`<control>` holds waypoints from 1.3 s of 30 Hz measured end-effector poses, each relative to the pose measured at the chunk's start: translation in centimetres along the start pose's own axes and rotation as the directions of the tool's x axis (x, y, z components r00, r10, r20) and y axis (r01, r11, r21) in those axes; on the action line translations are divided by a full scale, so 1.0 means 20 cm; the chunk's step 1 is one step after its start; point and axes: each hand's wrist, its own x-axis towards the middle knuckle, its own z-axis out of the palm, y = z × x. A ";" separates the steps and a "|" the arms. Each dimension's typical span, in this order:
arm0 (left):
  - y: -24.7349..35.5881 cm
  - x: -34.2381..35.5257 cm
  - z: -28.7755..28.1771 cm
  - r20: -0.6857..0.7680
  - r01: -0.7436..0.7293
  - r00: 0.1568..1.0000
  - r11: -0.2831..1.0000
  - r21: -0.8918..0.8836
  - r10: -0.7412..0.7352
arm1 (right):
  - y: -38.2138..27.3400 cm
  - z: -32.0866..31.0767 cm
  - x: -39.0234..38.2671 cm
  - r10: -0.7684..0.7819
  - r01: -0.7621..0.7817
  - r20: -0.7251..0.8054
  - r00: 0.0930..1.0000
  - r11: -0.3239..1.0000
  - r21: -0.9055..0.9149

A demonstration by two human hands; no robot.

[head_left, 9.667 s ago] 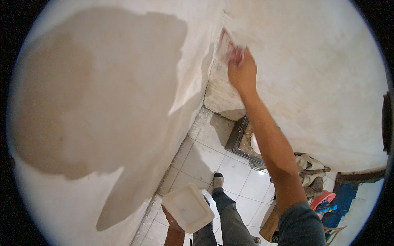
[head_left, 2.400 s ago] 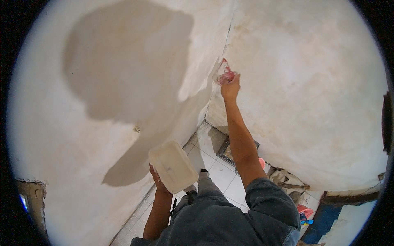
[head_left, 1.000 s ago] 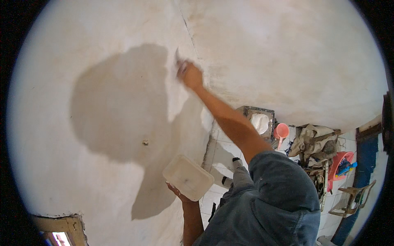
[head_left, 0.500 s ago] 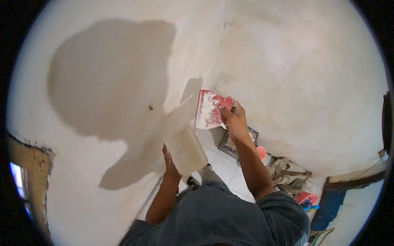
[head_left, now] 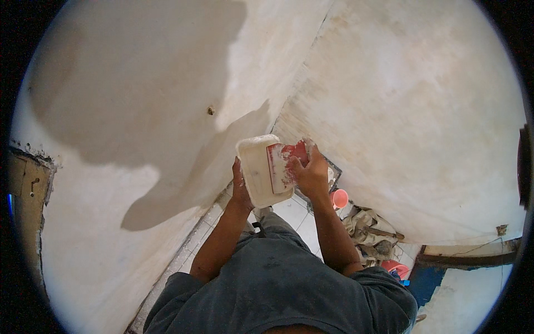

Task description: The person applies white plaster to a corner and wall surface using a red putty knife and then mixes more plaster in a small white container.

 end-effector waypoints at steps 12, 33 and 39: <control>-0.08 0.04 0.15 0.101 0.036 0.994 0.999 0.034 -0.039 | 0.08 0.03 0.00 -0.010 0.009 0.035 0.999 1.000 0.010; -0.02 -0.13 -0.07 0.127 0.006 0.992 0.997 0.080 -0.016 | 0.08 0.17 -0.13 0.121 -0.177 0.130 0.984 0.600 0.781; 0.09 -0.23 -0.15 0.098 0.016 0.995 1.000 0.018 -0.018 | 0.04 0.19 -0.19 0.165 -0.201 0.134 0.977 0.516 0.833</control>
